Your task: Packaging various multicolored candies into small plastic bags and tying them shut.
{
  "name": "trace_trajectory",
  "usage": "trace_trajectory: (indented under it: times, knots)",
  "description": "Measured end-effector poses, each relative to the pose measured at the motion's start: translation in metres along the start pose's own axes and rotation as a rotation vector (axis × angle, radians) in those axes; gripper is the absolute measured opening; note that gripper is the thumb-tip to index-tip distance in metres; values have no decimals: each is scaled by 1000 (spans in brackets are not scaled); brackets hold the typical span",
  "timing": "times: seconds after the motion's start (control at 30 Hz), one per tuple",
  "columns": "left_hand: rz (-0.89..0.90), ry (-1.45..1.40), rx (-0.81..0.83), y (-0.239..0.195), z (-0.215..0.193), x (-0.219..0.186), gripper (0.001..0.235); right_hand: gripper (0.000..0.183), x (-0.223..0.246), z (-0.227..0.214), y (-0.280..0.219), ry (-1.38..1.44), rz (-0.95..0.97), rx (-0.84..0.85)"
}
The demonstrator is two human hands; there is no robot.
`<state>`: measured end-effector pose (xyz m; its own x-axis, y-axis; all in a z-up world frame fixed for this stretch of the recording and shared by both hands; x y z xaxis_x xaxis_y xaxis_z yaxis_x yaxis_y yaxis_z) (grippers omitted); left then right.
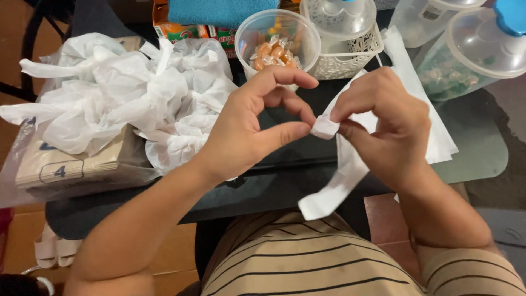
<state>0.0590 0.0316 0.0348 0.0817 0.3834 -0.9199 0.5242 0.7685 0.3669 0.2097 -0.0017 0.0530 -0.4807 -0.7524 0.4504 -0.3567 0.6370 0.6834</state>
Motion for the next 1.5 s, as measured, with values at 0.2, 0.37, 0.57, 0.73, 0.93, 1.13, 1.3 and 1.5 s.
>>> trace_trajectory:
  times: [0.2, 0.37, 0.57, 0.73, 0.93, 1.13, 1.3, 1.5]
  knots:
    - [60, 60, -58, -1, 3, -16, 26, 15, -3, -8, 2, -17, -4, -66]
    - [-1, 335, -121, -4, 6, -13, 29, 20, 6, -6, 3, -168, -159, -113]
    - [18, 27, -145, 0, -1, -1, 16, 12, 15, -7, 6, -240, -305, -65]
    - [-57, -142, -17, 2, 2, 13, 17, 19, 4, -11, 3, -233, -202, -88]
    - [-200, -359, 34, -2, 10, 36, 23, 15, 2, -10, 4, -219, -197, -123]
    - [-248, -531, -3, -5, 11, 40, 44, 11, 4, -6, 7, -238, -341, -87]
    - [-266, -524, 50, -6, 7, 47, 36, 16, 3, -8, 1, -250, -468, -119]
    - [-394, -451, 271, -6, 13, 48, 30, 23, 10, -6, -8, -261, -573, -130]
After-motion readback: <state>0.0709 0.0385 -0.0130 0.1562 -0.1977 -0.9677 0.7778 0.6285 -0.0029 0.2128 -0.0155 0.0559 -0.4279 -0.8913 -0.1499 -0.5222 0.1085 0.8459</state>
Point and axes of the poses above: each hand's wrist, its own y-axis towards the middle knuckle, its own z-axis out of the palm, x = y × z, the point moved 6 cm from there along y, towards the middle knuckle, and after that the axes turned 1 degree about y, right-handed, at the moved point
